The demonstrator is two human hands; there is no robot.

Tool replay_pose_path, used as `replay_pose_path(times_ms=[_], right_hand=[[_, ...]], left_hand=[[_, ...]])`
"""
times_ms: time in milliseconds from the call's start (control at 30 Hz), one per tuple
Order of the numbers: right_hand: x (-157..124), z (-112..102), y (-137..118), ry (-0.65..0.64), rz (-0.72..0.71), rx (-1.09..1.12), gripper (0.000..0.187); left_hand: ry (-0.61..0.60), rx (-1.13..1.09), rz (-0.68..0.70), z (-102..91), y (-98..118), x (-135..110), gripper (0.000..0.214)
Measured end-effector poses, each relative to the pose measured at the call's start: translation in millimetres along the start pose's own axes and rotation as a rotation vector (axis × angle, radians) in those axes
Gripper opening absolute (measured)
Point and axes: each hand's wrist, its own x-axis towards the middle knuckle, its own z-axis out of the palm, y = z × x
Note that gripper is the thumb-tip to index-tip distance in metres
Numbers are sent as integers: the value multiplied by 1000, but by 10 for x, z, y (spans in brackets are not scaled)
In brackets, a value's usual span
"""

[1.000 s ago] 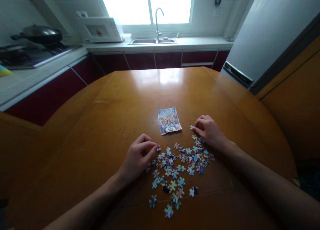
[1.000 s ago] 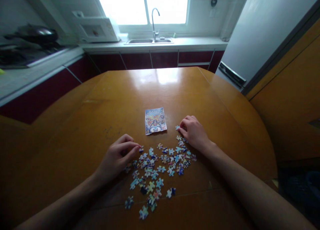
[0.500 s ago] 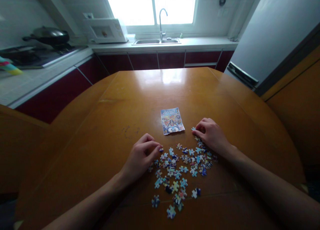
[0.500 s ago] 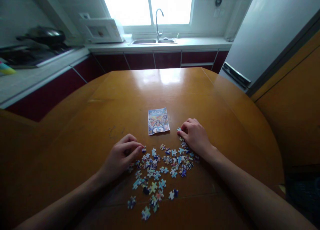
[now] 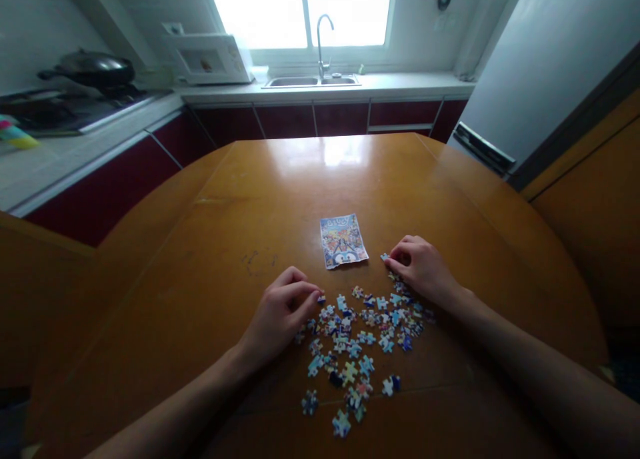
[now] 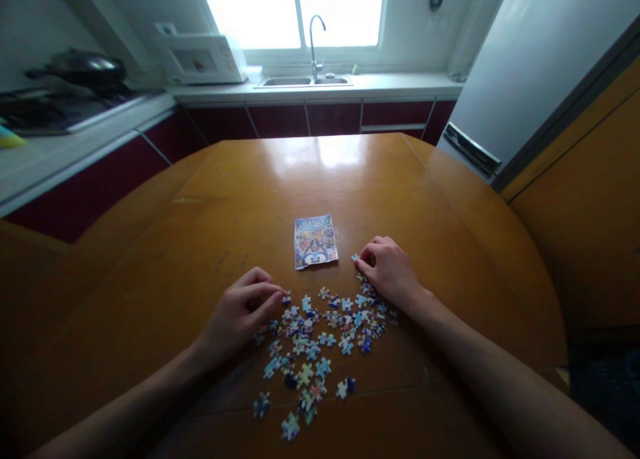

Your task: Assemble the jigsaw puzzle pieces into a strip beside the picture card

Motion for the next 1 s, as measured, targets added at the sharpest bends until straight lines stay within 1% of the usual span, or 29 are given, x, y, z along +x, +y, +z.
replay_pose_path(times_ms=[100, 167, 267, 400, 500, 567, 633, 700, 733, 833, 933, 1000], right_hand=[[12, -2, 37, -2, -32, 8, 9], [19, 5, 63, 21, -39, 21, 12], [25, 31, 60, 56, -7, 6, 13], [30, 66, -5, 42, 20, -37, 13], [37, 70, -10, 8, -43, 26, 8], [42, 70, 13, 8, -78, 76, 17], [47, 73, 34, 59, -49, 87, 20], [50, 76, 41, 95, 4, 61, 15], [51, 77, 39, 91, 21, 42, 11], [50, 74, 25, 43, 31, 15, 10], [41, 67, 18, 6, -15, 53, 6], [30, 63, 16, -28, -71, 84, 9]], left_hand=[[2, 4, -4, 0, 4, 3, 21], [0, 7, -5, -1, 1, 2, 21], [-4, 11, -3, -4, -4, -2, 21], [-7, 8, 5, -9, 7, 5, 20], [-5, 11, 7, -13, 15, 10, 22], [-8, 16, 5, -12, 12, 9, 22], [-11, 20, 5, -9, 4, 5, 21], [-9, 20, 8, -6, -4, 0, 21], [-9, 21, 8, -6, -6, -2, 20], [-3, 22, 6, -12, 3, -5, 21], [10, 32, 2, -22, 18, 7, 21], [12, 43, 4, -26, 17, 19, 20]])
